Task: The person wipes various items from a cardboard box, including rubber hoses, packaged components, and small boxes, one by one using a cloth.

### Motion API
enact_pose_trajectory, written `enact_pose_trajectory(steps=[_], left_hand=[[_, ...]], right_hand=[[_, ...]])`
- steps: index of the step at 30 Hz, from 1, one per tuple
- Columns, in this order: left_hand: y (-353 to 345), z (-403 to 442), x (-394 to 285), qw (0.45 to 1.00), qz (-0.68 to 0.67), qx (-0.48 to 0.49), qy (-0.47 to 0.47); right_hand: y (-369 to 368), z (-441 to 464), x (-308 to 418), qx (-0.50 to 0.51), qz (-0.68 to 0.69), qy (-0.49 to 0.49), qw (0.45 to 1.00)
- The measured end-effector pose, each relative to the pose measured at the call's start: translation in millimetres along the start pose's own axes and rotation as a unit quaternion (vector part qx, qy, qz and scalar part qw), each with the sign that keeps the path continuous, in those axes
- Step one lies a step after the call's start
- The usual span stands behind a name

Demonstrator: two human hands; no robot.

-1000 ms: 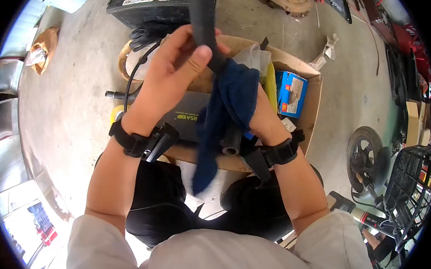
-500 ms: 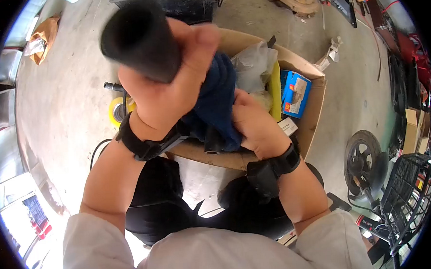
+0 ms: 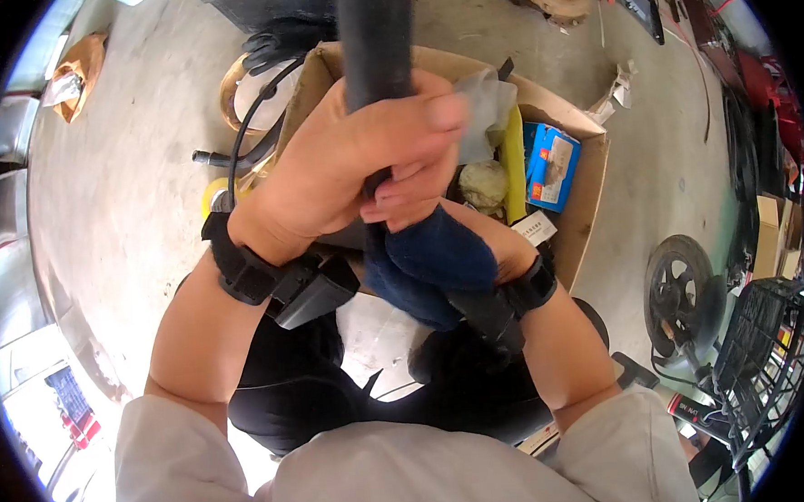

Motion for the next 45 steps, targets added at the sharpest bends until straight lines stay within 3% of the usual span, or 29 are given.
enact_pose_trajectory(steps=[2,4,7,11,13,16,19,20,22,23,25,29,32,33,34,35,36,38,40,41,44,45], left_hand=[[12,0,-9,0.992,0.055,-0.088,-0.073],[18,-4,-17,0.968,0.103,-0.191,-0.128],[4,-18,-29,0.872,0.324,-0.27,-0.248],[-5,-21,-25,0.828,0.422,-0.207,-0.305],[-9,-20,-21,0.8,0.489,-0.149,-0.315],[-6,-20,-21,0.794,0.488,-0.162,-0.324],[8,-25,-25,0.852,0.364,-0.26,-0.272],[19,-25,-22,0.887,0.227,-0.295,-0.274],[16,-27,-36,0.924,0.174,-0.234,-0.249],[12,-30,-38,0.926,0.164,-0.193,-0.279],[-7,-37,-51,0.857,0.347,-0.104,-0.367],[2,-43,-59,0.841,0.341,-0.12,-0.402],[22,-39,-61,0.837,0.298,-0.192,-0.416],[23,-37,-62,0.846,0.284,-0.208,-0.4],[25,-38,-60,0.831,0.299,-0.258,-0.393],[24,-38,-55,0.813,0.312,-0.306,-0.385],[24,-38,-51,0.792,0.325,-0.354,-0.375],[26,-37,-45,0.767,0.375,-0.375,-0.361],[26,-35,-39,0.71,0.48,-0.371,-0.358],[25,-32,-35,0.711,0.494,-0.366,-0.342],[18,-29,-34,0.66,0.532,-0.37,-0.38],[25,-25,-36,0.669,0.541,-0.403,-0.31]], right_hand=[[-3,0,-2,0.002,-0.006,-0.002,1.0],[2,3,-5,-0.061,0.048,-0.108,0.991],[3,4,16,-0.084,-0.093,-0.032,0.992],[0,-4,37,-0.062,-0.296,0.108,0.947],[4,-2,32,-0.053,-0.438,0.136,0.887],[6,1,23,-0.094,-0.484,0.114,0.863],[-6,-2,31,-0.043,-0.42,0.1,0.901],[-4,-5,28,-0.037,-0.342,0.038,0.938],[-3,-11,19,-0.02,-0.175,-0.084,0.981],[-3,-12,16,-0.018,-0.122,-0.094,0.988],[-2,-7,2,-0.006,0.047,-0.1,0.994],[-6,5,10,-0.05,0.279,-0.056,0.957],[-12,2,29,-0.082,0.346,-0.068,0.932],[-4,4,40,-0.093,0.184,0.035,0.978],[3,5,48,-0.102,0.015,0.137,0.985],[7,6,52,-0.107,-0.155,0.233,0.954],[8,6,52,-0.107,-0.32,0.32,0.885],[-8,0,45,-0.095,-0.605,0.45,0.65],[-6,6,33,-0.125,-0.633,0.347,0.681],[-6,7,28,-0.139,-0.644,0.294,0.693],[-13,1,38,-0.135,-0.548,0.306,0.766],[-24,-1,41,-0.083,-0.593,0.349,0.721]])
Point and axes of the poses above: each hand's wrist, its own z-axis towards the middle knuckle, its own y-axis out of the back of the hand, x = y × z, the point moved 8 cm from there along z, towards the middle knuckle, and after that the axes turned 11 degrees about -x, right-handed, at the moved point
